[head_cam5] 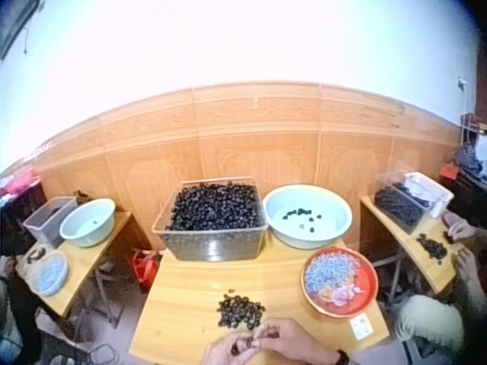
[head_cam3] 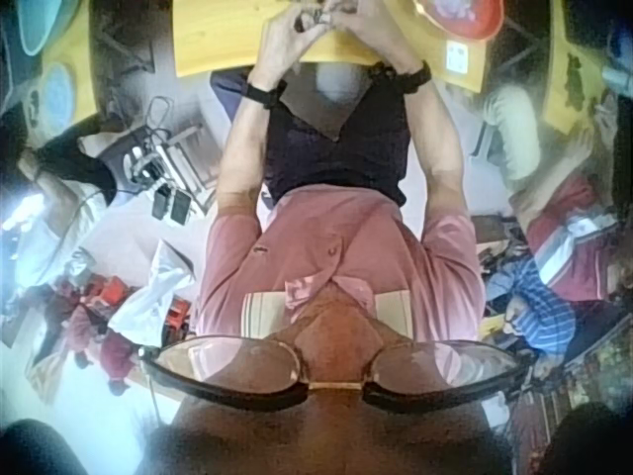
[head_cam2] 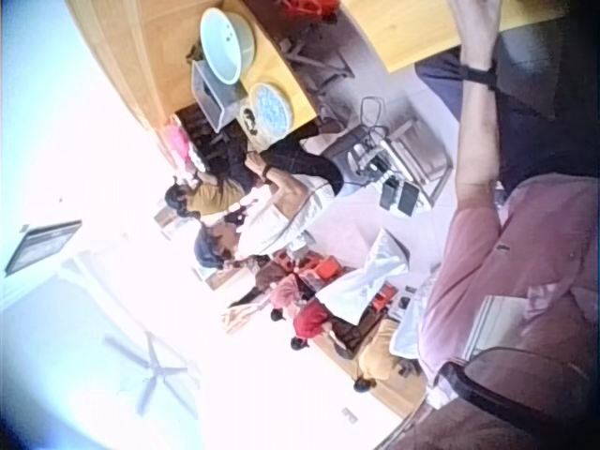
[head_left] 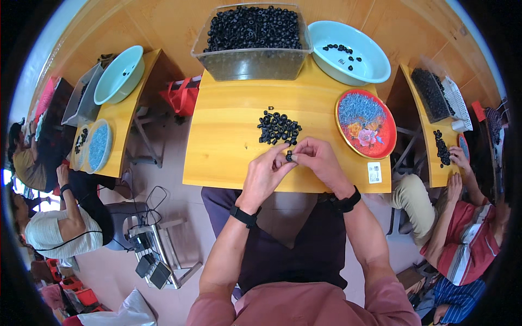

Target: Sorting and inspecting small black plastic components at a workshop table.

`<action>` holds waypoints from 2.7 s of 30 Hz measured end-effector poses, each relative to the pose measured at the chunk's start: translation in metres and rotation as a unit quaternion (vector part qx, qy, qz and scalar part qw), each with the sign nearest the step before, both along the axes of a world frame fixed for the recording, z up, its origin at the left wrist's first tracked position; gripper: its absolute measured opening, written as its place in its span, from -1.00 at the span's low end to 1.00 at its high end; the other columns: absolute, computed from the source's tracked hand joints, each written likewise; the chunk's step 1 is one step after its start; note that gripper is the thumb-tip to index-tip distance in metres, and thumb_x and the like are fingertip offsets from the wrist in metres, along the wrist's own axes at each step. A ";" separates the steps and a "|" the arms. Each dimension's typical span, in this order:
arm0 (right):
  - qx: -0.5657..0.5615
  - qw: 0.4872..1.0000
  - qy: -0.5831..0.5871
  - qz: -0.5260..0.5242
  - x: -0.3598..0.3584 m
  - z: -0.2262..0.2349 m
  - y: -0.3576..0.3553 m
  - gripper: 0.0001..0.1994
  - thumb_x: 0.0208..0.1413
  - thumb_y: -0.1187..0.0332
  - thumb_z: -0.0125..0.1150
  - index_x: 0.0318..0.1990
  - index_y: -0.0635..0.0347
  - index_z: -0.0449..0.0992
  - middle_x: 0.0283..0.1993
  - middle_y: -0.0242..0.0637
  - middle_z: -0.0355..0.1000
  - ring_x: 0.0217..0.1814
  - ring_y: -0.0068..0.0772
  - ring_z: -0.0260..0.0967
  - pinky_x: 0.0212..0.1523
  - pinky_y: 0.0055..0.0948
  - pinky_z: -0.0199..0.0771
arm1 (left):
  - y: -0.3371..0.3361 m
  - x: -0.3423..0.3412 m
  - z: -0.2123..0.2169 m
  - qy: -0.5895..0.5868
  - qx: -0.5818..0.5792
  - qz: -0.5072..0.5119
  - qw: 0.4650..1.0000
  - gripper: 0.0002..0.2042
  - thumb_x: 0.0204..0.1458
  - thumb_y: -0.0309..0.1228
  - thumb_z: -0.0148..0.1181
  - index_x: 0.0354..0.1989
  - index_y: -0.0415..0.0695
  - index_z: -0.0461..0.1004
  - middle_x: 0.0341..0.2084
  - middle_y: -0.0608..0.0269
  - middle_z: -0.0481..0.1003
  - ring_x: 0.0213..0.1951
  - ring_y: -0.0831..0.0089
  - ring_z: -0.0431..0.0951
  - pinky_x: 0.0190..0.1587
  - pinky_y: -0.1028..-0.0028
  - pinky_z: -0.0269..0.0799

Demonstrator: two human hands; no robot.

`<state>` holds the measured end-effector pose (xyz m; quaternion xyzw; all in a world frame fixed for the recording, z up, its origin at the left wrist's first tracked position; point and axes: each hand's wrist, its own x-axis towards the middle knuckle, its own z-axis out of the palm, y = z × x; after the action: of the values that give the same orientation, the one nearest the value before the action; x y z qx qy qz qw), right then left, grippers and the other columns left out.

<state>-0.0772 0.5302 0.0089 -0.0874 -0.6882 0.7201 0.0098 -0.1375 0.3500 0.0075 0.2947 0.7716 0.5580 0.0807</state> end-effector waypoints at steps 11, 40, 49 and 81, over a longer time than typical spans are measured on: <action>0.025 0.996 0.034 -0.078 0.004 -0.005 -0.016 -0.81 0.20 0.54 0.25 -0.05 0.37 0.53 -0.21 -0.27 0.60 -0.17 -0.61 0.53 -0.15 -0.59 0.50 | 0.000 -0.005 -0.008 -0.020 0.013 0.026 0.999 -0.78 0.05 -0.48 0.44 -0.15 -0.23 0.61 -0.43 0.25 0.64 -0.40 0.59 0.61 -0.28 0.53 0.56; 0.411 0.889 0.196 -0.054 0.005 0.022 -0.023 -0.90 0.11 0.49 0.27 -0.22 0.27 0.61 -0.31 -0.06 0.57 -0.29 0.01 0.56 -0.29 -0.19 0.56 | -0.007 -0.009 -0.002 0.005 -0.042 -0.021 0.999 -0.81 0.14 -0.43 0.32 -0.15 -0.26 0.58 -0.38 0.02 0.62 -0.39 0.22 0.62 -0.29 0.34 0.52; 0.443 0.859 0.254 -0.040 0.009 0.016 -0.022 -0.91 0.11 0.55 0.26 -0.22 0.29 0.58 -0.28 -0.09 0.59 -0.28 -0.02 0.58 -0.29 -0.22 0.59 | -0.010 -0.013 0.000 -0.048 -0.016 -0.049 0.998 -0.82 0.15 -0.38 0.34 -0.20 -0.26 0.62 -0.45 0.18 0.64 -0.48 0.58 0.49 -0.37 0.47 0.45; 0.455 0.848 0.272 -0.029 0.016 0.011 -0.020 -0.80 0.05 0.61 0.16 -0.16 0.24 0.57 -0.31 -0.13 0.53 -0.33 -0.03 0.54 -0.34 -0.22 0.57 | -0.008 -0.018 -0.007 -0.085 -0.019 -0.072 0.994 -0.83 0.11 -0.43 0.38 -0.23 -0.28 0.62 -0.47 0.17 0.63 -0.49 0.52 0.49 -0.34 0.45 0.47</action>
<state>-0.0611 0.5107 0.0201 0.1062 -0.9058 0.3209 0.2557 -0.1557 0.3417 0.0003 0.2997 0.7490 0.5591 0.1911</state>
